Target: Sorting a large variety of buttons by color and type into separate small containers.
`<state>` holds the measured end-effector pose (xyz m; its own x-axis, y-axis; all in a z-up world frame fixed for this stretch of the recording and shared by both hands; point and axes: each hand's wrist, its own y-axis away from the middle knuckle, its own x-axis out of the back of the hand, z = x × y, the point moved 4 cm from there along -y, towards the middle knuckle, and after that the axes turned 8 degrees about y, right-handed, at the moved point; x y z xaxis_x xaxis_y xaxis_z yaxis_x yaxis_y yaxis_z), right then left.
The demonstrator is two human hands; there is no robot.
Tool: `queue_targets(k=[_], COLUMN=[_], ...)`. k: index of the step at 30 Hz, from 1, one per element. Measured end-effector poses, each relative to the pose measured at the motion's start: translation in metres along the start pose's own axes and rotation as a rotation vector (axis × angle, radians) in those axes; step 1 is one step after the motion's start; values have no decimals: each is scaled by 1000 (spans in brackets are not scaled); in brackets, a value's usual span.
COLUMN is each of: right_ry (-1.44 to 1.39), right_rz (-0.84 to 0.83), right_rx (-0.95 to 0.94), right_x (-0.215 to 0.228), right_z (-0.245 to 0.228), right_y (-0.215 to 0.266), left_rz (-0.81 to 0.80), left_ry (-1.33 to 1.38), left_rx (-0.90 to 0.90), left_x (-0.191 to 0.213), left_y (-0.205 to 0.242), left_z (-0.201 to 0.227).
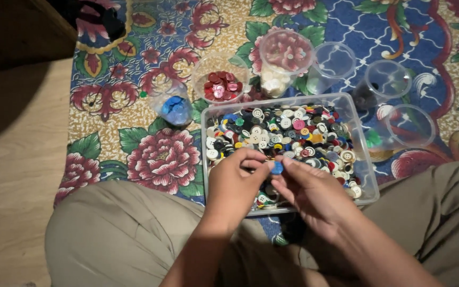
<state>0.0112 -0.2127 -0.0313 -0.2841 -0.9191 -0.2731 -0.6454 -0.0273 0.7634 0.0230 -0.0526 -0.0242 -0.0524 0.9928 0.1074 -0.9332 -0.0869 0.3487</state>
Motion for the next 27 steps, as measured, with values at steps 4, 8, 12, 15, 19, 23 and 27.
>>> queue_targets(k=[4,8,12,15,19,23,27], right_ry=[215,266,284,308,590,326,468], right_rz=[79,33,47,77,88,-79,-176], right_rx=[28,59,92,153,379,463,473], right_x=[-31,-44,-45,-71,-113,-174,-186], right_z=[-14,-16,-18,-35,-59,-75,-65], right_y=[7,-10,-23,-16,-43,-41,-49], left_rz=[31,44,115,181,136,-126,-152], left_ry=[-79,14,251,63,-260,-611,-688], left_rx=[169,155,67,30,7,60,57], left_x=[8,10,14,24,10,-8,-4], left_y=[-8,-12,-15,-8,-20,-11,-11], left_z=[0,4,9,22,-12,-22,-28])
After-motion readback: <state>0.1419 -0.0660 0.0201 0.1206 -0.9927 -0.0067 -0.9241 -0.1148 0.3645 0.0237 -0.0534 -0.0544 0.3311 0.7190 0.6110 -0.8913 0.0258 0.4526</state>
